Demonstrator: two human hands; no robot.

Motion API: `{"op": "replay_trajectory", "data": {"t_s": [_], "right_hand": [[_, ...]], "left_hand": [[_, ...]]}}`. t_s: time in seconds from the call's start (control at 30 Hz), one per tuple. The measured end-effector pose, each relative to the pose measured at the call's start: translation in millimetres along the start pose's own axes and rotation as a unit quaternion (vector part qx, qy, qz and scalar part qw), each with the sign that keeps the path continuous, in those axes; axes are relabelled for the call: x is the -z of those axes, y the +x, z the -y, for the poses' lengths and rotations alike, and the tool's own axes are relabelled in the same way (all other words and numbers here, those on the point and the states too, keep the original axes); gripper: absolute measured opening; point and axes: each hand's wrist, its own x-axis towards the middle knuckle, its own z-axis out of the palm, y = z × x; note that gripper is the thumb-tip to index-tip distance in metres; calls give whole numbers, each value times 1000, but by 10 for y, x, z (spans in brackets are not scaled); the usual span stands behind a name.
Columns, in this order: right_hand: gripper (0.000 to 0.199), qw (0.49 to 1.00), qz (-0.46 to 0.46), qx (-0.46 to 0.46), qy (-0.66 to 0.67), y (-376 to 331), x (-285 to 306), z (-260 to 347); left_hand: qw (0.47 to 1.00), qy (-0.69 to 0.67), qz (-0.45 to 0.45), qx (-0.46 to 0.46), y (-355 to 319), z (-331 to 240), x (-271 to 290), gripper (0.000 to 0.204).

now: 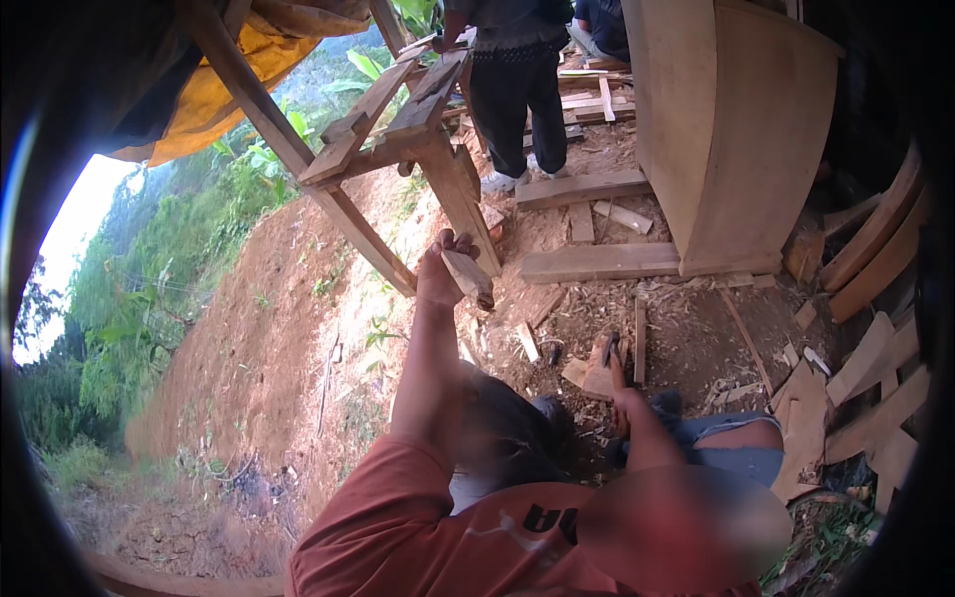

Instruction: The person squats on the ground and uses a hammer to drive nails into small wooden pieces. They repeatedly pick up wood, position it, and strike it with the hammer, producing wood shavings and small cut pieces.

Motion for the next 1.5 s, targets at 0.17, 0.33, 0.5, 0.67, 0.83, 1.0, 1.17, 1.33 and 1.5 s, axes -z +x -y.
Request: {"op": "replay_trajectory", "data": {"t_s": [0.17,0.33,0.5,0.67,0.83,1.0,1.17,1.33,1.5], "right_hand": [[22,983,-147,74,-76,-114,-53,-42],[32,986,-149,60,-42,-67,55,-31],[44,931,-76,48,-355,-401,331,166],[58,867,-146,-44,-475,-1052,525,346],[45,837,-227,162,-472,-1736,450,1109],[38,820,-60,560,101,-3154,476,2042],[31,738,-106,632,210,-3854,640,2022],[24,754,-186,608,165,-3921,598,1979],[22,749,-150,617,189,-3837,635,1992]], "left_hand": [[1000,-2,-5,5,10,22,52,24],[999,-14,-48,11,66,77,144,21],[955,90,-263,105,25,82,111,26],[905,178,-359,144,196,346,-396,50],[872,314,-346,143,258,592,-462,38],[858,375,-322,142,209,754,-626,43],[865,382,-297,135,248,800,-648,39],[850,392,-316,154,272,803,-606,45],[847,394,-324,151,263,746,-650,42]]}}
